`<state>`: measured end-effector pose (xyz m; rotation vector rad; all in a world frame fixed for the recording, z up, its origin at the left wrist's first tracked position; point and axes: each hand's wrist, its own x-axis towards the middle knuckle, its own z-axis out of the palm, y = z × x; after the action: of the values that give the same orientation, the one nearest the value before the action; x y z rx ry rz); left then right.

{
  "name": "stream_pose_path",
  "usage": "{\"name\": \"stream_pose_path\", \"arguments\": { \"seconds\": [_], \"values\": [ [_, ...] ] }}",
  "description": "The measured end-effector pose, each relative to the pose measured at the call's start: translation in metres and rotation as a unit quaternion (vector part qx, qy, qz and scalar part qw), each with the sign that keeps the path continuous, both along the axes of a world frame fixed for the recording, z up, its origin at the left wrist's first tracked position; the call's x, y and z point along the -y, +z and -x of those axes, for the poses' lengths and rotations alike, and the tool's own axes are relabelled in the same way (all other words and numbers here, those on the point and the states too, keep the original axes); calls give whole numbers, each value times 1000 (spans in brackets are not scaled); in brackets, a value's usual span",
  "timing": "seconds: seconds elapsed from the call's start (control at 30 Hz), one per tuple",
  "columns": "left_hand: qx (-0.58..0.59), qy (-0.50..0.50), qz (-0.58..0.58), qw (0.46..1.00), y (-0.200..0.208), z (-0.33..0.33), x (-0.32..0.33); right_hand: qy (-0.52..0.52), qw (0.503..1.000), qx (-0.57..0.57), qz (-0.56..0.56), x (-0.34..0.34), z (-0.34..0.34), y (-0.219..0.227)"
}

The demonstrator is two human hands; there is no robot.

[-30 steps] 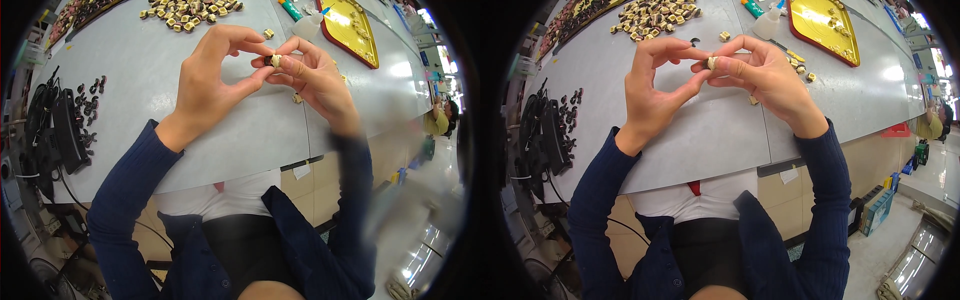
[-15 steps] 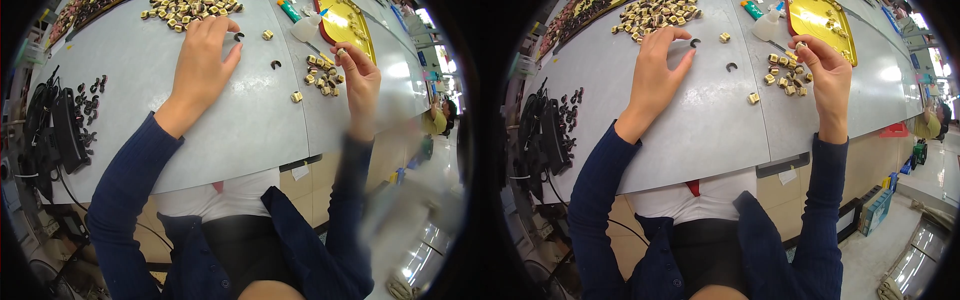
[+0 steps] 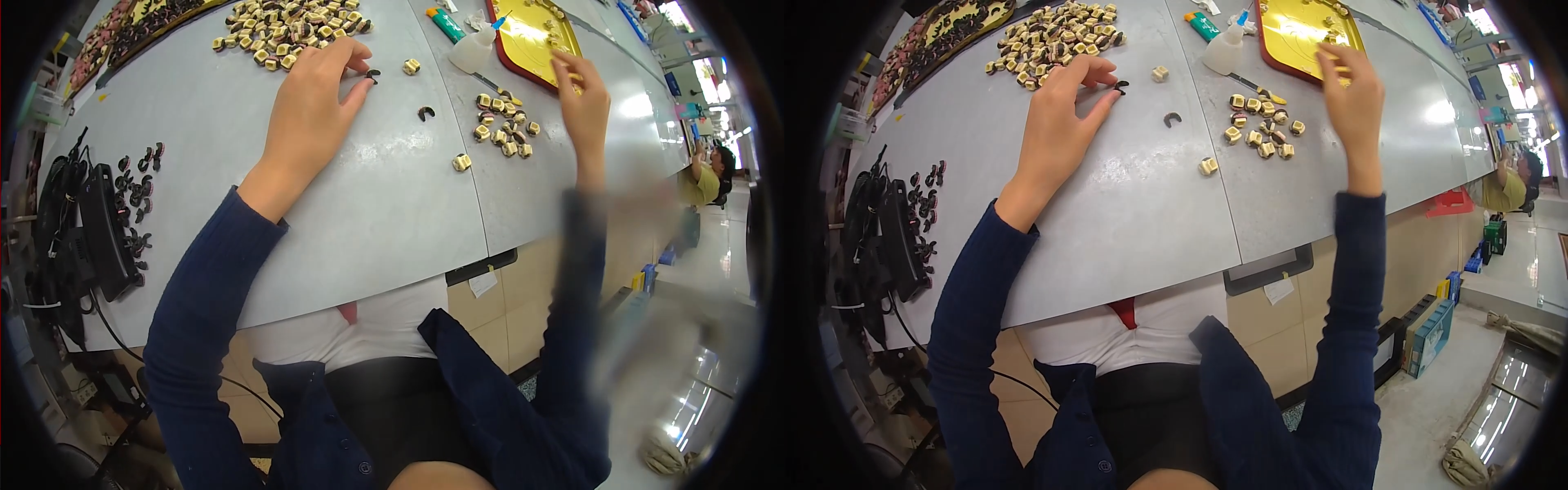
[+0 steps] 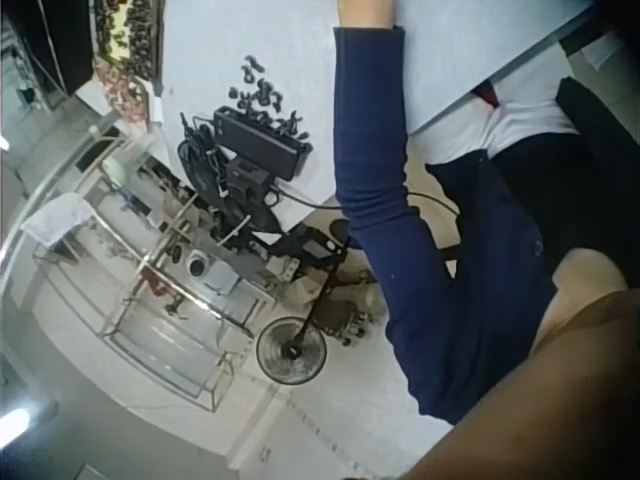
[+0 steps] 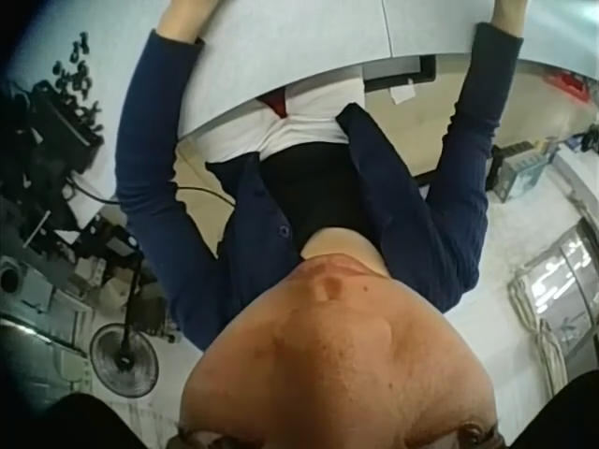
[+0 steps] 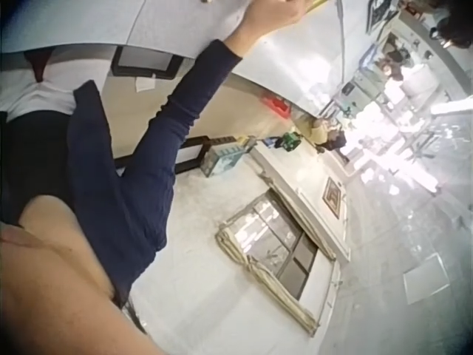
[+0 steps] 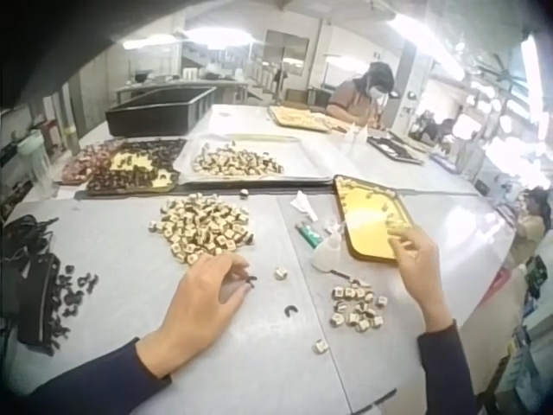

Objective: The person applies glue from a bottle to plastic connectors, then attaches small metal inserts to them by hand at a production workbench.

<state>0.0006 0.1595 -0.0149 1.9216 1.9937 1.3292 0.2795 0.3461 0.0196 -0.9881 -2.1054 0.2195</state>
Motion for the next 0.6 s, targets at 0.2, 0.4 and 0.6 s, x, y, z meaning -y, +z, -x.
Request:
{"name": "stream_pose_path", "arguments": {
  "seconds": [0.2,0.4,0.6],
  "values": [
    [-22,-9,-25,999,3,0,-2,-102,979,163,-62,-115,-22,-17],
    [10,-26,-33,999,-1,-1,-4,-104,975,194,-24,-133,-21,-28],
    [-1,-28,-15,1000,4,0,-1,-50,998,25,32,-96,-12,-2]
  ]
}}
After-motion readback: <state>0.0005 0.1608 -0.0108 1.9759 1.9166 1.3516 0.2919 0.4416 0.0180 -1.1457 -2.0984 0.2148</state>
